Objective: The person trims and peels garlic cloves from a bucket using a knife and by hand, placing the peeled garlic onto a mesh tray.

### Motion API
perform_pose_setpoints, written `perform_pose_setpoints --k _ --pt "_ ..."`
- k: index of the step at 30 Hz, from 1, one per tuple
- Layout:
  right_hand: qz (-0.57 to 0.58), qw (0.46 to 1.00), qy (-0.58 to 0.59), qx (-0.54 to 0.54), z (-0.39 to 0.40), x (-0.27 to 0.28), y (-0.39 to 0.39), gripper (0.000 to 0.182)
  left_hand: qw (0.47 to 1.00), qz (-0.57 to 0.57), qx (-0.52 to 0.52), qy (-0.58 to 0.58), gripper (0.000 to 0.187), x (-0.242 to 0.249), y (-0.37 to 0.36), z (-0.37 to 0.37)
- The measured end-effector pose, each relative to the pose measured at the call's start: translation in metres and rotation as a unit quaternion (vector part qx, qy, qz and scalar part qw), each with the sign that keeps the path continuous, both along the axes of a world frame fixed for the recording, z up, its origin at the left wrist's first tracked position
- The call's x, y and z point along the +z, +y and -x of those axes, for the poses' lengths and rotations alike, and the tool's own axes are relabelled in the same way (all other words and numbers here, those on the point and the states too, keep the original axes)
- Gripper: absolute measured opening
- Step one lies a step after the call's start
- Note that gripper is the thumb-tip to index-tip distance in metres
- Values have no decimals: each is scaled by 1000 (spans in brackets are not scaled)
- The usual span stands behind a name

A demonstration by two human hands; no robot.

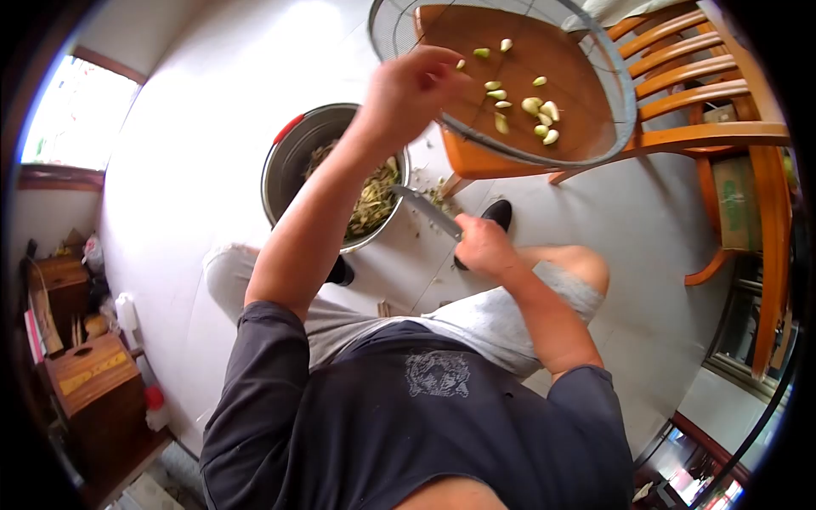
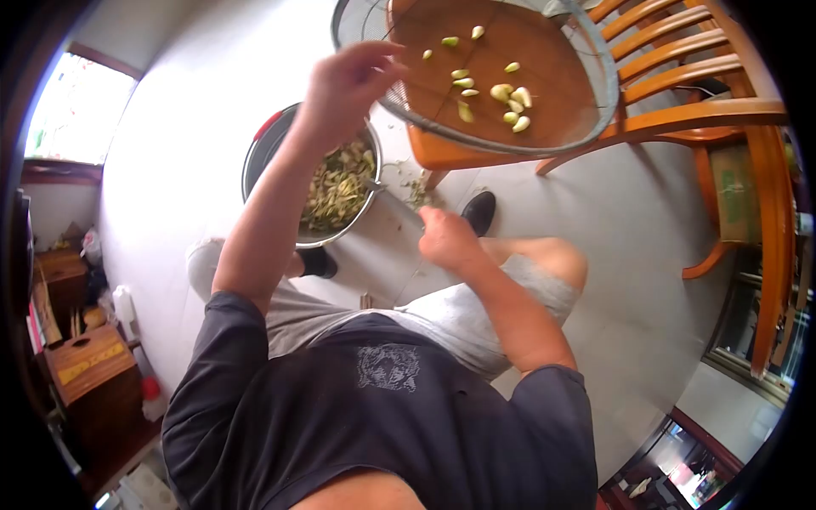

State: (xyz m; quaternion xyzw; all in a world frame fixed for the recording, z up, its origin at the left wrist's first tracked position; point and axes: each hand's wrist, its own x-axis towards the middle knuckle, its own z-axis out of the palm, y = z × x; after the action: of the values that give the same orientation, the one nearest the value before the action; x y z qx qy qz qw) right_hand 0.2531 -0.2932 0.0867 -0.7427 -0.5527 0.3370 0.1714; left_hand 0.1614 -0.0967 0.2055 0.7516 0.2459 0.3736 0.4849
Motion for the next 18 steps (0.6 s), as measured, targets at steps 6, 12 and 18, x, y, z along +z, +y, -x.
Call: perform_pose_setpoints --k 6,12,18 --pt "71 997 -2 -2 -8 13 0 34 941 184 138 248 24 -116 56 101" --pt "16 999 45 -17 -6 10 0 33 896 64 174 403 20 -249 73 125" --pt "-17 998 62 -27 -3 15 11 31 850 -62 96 515 21 -281 92 113"
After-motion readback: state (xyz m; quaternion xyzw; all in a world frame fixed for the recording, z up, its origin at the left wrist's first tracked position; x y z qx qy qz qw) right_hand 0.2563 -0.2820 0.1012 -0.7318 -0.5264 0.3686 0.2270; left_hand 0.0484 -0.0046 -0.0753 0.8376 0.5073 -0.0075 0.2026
